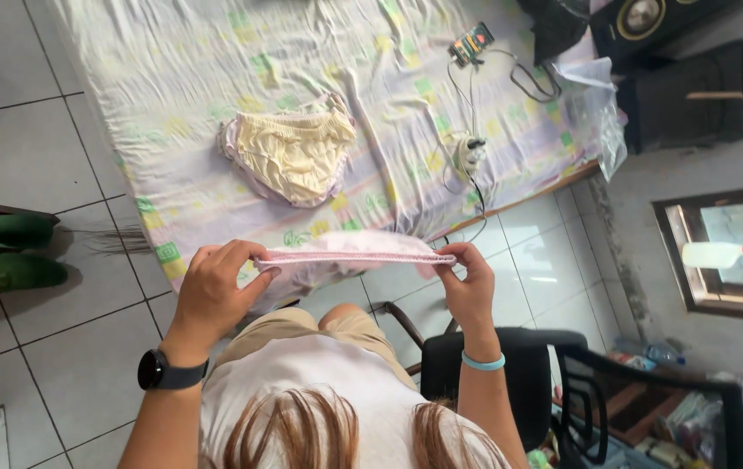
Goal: The person retrieves a pink pair of underwear from a drawer, unfolds and refolds it on a bed, then stacks it with other folded underwear. The person returns to the drawer and pulls out additional folded underwear.
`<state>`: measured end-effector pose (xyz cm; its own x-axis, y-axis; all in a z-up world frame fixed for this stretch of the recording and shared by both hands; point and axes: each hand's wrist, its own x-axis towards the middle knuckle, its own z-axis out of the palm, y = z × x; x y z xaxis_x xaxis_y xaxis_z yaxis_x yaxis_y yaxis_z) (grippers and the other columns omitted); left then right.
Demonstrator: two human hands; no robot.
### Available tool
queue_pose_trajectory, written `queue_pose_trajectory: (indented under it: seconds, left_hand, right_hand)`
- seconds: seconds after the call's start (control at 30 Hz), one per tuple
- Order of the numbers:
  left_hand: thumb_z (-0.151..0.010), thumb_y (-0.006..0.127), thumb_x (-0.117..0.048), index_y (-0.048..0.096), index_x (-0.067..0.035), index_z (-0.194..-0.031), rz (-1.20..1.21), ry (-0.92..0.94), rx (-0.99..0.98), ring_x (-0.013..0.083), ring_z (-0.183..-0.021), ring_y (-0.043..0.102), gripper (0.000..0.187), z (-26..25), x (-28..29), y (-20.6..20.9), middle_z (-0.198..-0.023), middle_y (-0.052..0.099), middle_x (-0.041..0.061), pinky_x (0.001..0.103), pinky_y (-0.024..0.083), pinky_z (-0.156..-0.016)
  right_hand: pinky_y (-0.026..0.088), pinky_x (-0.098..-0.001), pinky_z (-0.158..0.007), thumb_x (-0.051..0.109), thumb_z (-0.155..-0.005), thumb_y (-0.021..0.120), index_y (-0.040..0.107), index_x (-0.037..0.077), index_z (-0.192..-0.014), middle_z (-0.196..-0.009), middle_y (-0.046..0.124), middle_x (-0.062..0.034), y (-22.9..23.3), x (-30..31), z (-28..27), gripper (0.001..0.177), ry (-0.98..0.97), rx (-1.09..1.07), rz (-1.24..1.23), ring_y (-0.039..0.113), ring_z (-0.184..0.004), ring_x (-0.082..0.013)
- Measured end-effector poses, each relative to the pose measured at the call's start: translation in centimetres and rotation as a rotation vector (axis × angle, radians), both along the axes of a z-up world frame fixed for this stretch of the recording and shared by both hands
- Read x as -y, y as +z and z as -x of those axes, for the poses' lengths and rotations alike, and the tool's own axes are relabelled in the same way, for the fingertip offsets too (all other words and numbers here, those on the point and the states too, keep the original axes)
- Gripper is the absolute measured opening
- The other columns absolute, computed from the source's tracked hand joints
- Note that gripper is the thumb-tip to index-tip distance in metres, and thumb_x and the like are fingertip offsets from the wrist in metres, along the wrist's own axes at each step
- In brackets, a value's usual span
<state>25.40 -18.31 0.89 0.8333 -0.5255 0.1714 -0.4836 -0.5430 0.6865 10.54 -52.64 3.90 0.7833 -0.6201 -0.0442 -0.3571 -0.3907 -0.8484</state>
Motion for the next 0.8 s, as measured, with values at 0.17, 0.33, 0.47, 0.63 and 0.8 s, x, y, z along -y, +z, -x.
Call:
queue_pose_trajectory:
  seconds: [0.17, 0.33, 0.47, 0.63, 0.8]
  left_hand:
    - [-0.089, 0.077, -0.023, 0.064, -0.026, -0.097, -0.054, 0.101, -0.028, 0.0152, -0.094, 0.074, 0.015, -2.1, 1.7, -1.0, -0.089, 0.074, -0.009, 0.038, 0.051, -0.1]
    - [-0.088, 0.077, -0.017, 0.064, -0.025, -0.099, -0.077, 0.25, -0.088, 0.0167, -0.099, 0.073, 0.018, -0.6, 4.4, -3.2, -0.092, 0.074, -0.007, 0.04, 0.05, -0.104]
    - [-0.092, 0.067, -0.013, 0.056, -0.015, -0.099, 0.209, 0.445, -0.276, 0.0287, -0.11, 0.07, 0.013, -0.3, 8.1, -3.6, -0.115, 0.073, 0.008, 0.043, 0.051, -0.1]
    - [-0.096, 0.057, -0.011, 0.052, -0.013, -0.103, 0.344, 0.686, -0.437, 0.0338, -0.098, 0.066, 0.009, -2.3, 10.8, -8.8, -0.101, 0.063, 0.013, 0.048, 0.05, -0.099]
    - [-0.088, 0.056, -0.012, 0.055, -0.014, -0.097, 0.098, 0.669, -0.734, 0.0434, -0.11, 0.064, 0.009, -7.5, 12.7, -12.2, -0.106, 0.067, 0.015, 0.053, 0.05, -0.093]
  right_hand:
    - [0.051, -0.0403, -0.096, -0.007, -0.078, 0.078, 0.074, 0.008, -0.096, -0.09, 0.077, -0.0087, -2.0, 3.5, -4.8, 0.024, 0.102, -0.038, -0.035, 0.071, -0.095, -0.0202]
    - [0.053, -0.0427, -0.095, -0.005, -0.076, 0.08, 0.076, 0.008, -0.096, -0.087, 0.077, -0.0091, -4.8, 8.4, -8.9, 0.024, 0.285, -0.182, -0.057, 0.072, -0.093, -0.0209]
    - [0.052, -0.0446, -0.097, -0.003, -0.078, 0.08, 0.076, 0.011, -0.099, -0.09, 0.078, -0.0087, -6.2, 11.3, -13.4, 0.026, 0.52, -0.29, -0.092, 0.075, -0.097, -0.0257]
    - [0.054, -0.0397, -0.089, -0.002, -0.081, 0.078, 0.076, 0.01, -0.103, -0.088, 0.076, -0.0059, -11.1, 13.0, -18.6, 0.025, 0.641, -0.444, -0.282, 0.073, -0.086, -0.0202]
    - [0.05, -0.0266, -0.063, 0.006, -0.074, 0.079, 0.075, 0.011, -0.1, -0.076, 0.069, -0.0034, -19.9, 14.5, -23.0, 0.027, 0.586, -0.733, -0.414, 0.06, -0.063, -0.0129]
